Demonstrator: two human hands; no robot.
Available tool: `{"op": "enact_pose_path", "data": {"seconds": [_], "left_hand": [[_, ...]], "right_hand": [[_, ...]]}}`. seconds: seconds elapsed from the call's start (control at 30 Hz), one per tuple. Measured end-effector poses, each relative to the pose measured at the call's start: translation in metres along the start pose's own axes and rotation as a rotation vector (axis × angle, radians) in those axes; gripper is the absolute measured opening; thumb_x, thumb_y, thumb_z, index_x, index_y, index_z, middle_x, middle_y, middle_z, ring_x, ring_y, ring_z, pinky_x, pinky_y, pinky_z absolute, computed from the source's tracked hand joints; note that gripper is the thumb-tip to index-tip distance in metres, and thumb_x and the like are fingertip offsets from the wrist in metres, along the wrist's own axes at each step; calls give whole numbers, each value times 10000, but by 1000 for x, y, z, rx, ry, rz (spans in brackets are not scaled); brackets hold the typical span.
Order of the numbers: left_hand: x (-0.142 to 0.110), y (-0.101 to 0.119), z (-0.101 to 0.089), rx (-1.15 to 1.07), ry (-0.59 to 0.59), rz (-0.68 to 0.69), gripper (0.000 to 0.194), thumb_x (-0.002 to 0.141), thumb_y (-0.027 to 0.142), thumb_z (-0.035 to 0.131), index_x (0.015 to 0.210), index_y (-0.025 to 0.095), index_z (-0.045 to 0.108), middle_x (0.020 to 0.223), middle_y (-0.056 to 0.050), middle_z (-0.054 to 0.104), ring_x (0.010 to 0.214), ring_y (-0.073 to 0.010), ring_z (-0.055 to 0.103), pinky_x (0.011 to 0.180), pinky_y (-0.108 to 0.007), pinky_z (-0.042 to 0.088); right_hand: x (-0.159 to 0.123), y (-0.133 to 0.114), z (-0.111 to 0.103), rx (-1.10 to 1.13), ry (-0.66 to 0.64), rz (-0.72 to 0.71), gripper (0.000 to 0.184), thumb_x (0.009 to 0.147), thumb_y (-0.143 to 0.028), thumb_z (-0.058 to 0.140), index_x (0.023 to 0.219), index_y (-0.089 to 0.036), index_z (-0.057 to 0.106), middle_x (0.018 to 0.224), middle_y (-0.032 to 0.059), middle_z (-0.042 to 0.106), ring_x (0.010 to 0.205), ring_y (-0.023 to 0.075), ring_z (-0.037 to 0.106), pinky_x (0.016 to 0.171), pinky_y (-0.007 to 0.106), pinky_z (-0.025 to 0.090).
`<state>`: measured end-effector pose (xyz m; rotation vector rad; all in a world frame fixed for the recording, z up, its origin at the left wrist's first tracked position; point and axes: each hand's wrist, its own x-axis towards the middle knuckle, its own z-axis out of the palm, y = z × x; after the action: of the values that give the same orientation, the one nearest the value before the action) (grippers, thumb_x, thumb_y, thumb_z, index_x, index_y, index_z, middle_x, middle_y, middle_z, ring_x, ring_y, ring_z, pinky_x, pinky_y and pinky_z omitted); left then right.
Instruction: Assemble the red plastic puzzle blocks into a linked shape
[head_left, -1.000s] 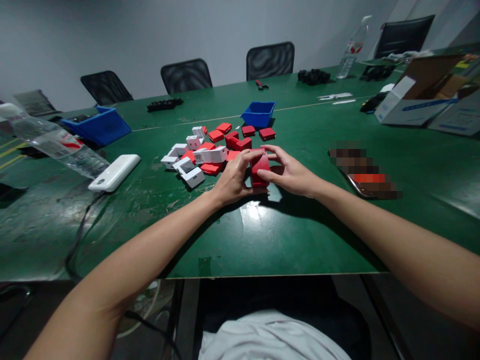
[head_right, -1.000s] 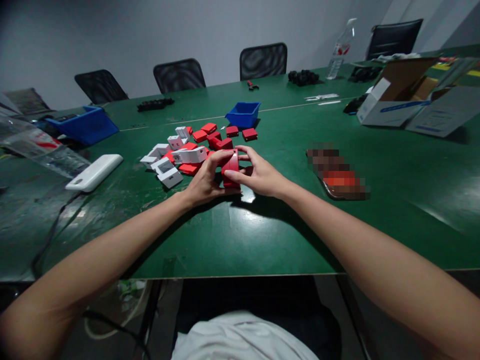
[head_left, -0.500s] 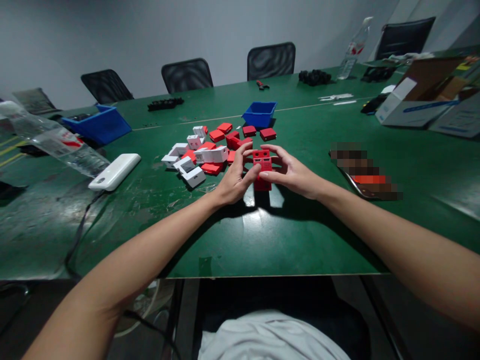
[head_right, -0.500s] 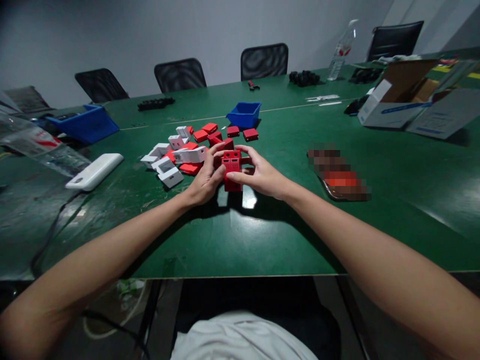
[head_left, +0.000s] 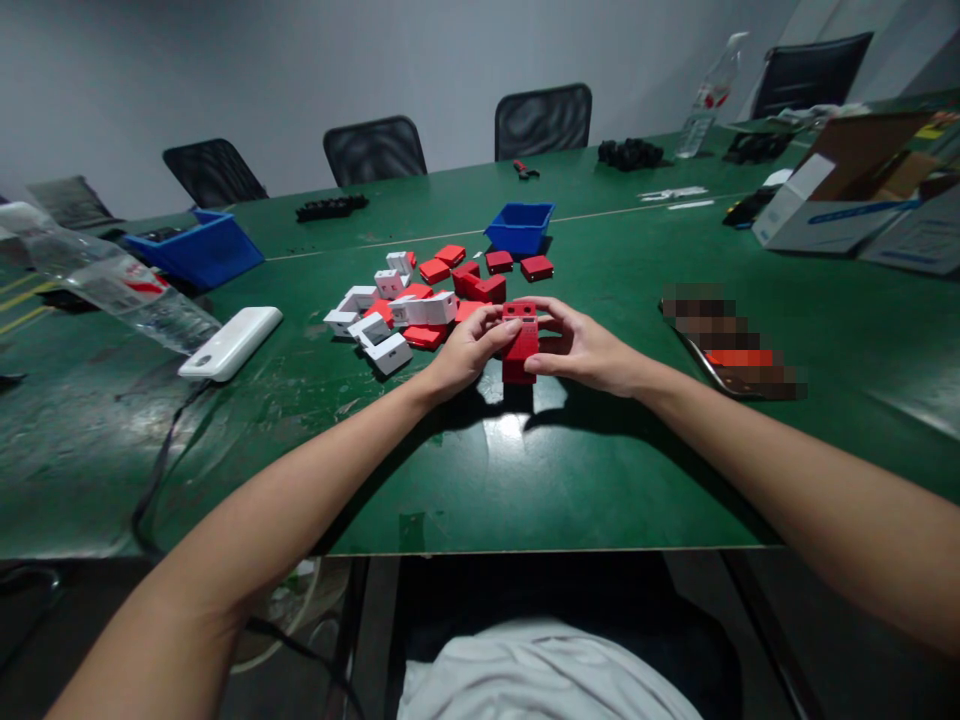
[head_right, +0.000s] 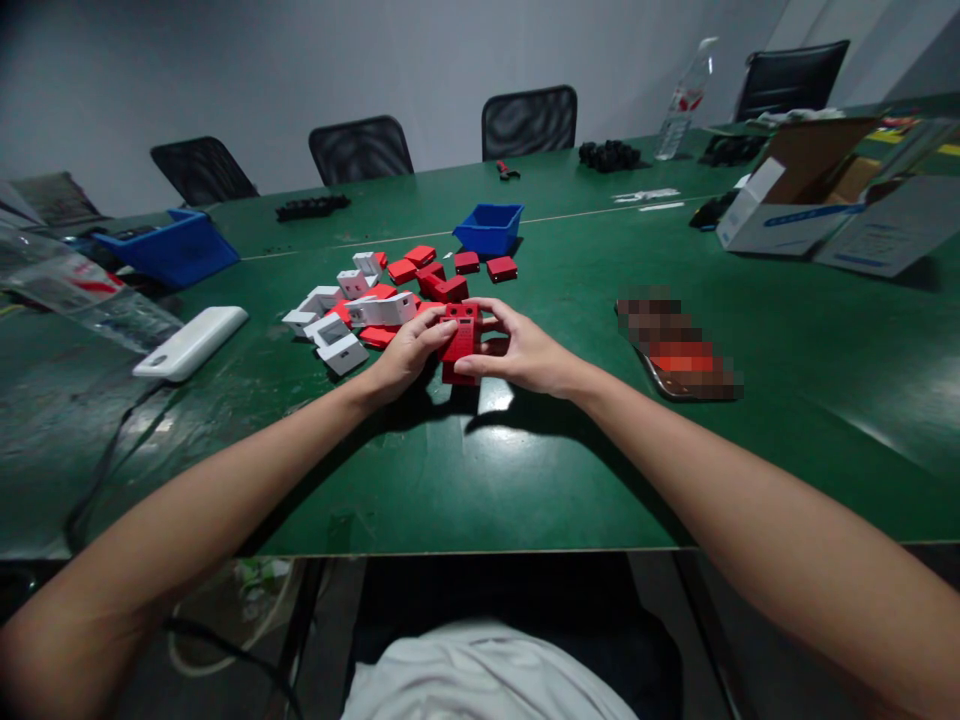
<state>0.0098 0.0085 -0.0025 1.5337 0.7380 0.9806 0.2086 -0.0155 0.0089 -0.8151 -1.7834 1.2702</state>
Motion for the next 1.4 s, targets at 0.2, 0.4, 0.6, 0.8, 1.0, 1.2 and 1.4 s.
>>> {"op": "enact_pose_path", "data": {"seconds": [0.2, 0.4, 0.6, 0.8, 1.0, 1.2, 1.4], "left_hand": [[-3, 7, 5, -88, 42, 7, 626, 723, 493, 815, 1180, 140, 574, 1166, -127, 708, 1036, -264, 707, 930, -412, 551], [-7, 14, 11, -99, 51, 61, 667, 713, 429, 851, 1237, 136, 560, 1223, -128, 686, 992, -215, 705, 885, -334, 555], [-7, 14, 10, -99, 37, 85, 650, 715, 419, 855, 1234, 148, 571, 1212, -126, 691, 1024, -222, 697, 909, -344, 552], [-10, 12, 10, -50, 18, 142, 629, 748, 443, 830, 1242, 162, 560, 1217, -128, 676, 1044, -224, 688, 916, -344, 549], [-12, 10, 14, 24, 82, 136, 704, 701, 496, 852, 1238, 182, 522, 1216, -123, 664, 1057, -241, 686, 896, -343, 562], [-12, 13, 13, -5, 47, 166, 664, 696, 397, 878, 1228, 175, 548, 1175, -110, 687, 1019, -223, 701, 893, -337, 570], [-12, 15, 13, -27, 26, 168, 637, 708, 391, 872, 1223, 175, 566, 1162, -103, 701, 989, -214, 715, 888, -328, 569]], "right_hand": [[-2, -8, 4, 69, -13, 1, 740, 729, -393, 837, 1360, -253, 477, 1311, 116, 627, 1224, 297, 618, 995, 501, 561], [-3, -8, 5, 121, -33, -2, 783, 714, -367, 853, 1373, -285, 438, 1387, 105, 565, 1204, 292, 635, 1028, 504, 539], [-4, -7, 6, 127, -56, -58, 758, 744, -333, 830, 1388, -286, 432, 1464, 99, 516, 1300, 301, 569, 1062, 483, 518], [-3, -9, 6, 109, -60, -101, 755, 738, -308, 823, 1398, -274, 458, 1492, 108, 494, 1332, 314, 538, 1078, 499, 502], [-3, -5, 7, 27, -46, -132, 770, 740, -315, 824, 1409, -283, 445, 1466, 104, 520, 1301, 306, 567, 1080, 499, 496], [-3, -5, 6, -6, -31, -136, 784, 727, -329, 838, 1404, -279, 449, 1450, 108, 536, 1278, 306, 588, 1087, 510, 488], [-2, -8, 6, -23, -40, -184, 757, 734, -352, 836, 1392, -278, 469, 1443, 108, 545, 1290, 304, 581, 1099, 510, 478]]}}
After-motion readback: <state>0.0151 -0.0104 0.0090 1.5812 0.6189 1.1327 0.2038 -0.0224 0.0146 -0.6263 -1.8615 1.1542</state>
